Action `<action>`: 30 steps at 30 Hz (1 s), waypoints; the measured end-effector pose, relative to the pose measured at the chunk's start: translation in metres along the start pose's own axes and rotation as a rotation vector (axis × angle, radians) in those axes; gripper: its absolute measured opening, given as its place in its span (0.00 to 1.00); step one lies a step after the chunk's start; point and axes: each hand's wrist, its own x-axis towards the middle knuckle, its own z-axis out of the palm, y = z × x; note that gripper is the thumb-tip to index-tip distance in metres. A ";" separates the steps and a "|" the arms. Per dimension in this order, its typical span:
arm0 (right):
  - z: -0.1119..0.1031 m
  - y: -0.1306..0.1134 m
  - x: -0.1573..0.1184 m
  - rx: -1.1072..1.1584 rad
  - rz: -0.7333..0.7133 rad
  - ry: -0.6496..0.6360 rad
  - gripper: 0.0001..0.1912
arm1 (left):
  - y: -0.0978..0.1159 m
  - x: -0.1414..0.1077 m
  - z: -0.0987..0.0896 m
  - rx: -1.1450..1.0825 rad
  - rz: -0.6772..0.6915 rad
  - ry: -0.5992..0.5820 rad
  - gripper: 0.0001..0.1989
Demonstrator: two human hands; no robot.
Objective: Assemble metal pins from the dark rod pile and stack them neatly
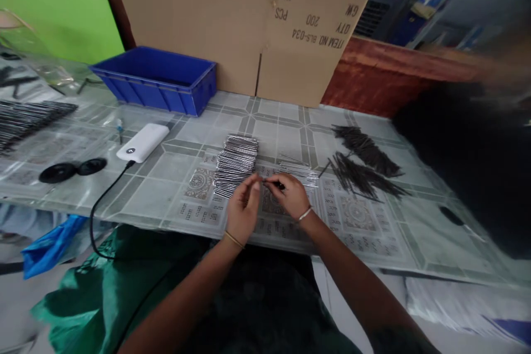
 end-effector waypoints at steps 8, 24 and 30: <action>0.080 -0.056 0.068 -0.275 0.013 -0.103 0.11 | -0.020 0.069 -0.076 0.410 0.151 0.171 0.38; 0.121 -0.040 0.037 0.147 0.454 0.052 0.46 | -0.038 0.080 -0.070 0.646 0.101 0.036 0.38; 0.059 -0.015 0.044 -0.036 0.339 0.021 0.33 | -0.039 0.080 -0.071 0.588 0.082 0.071 0.39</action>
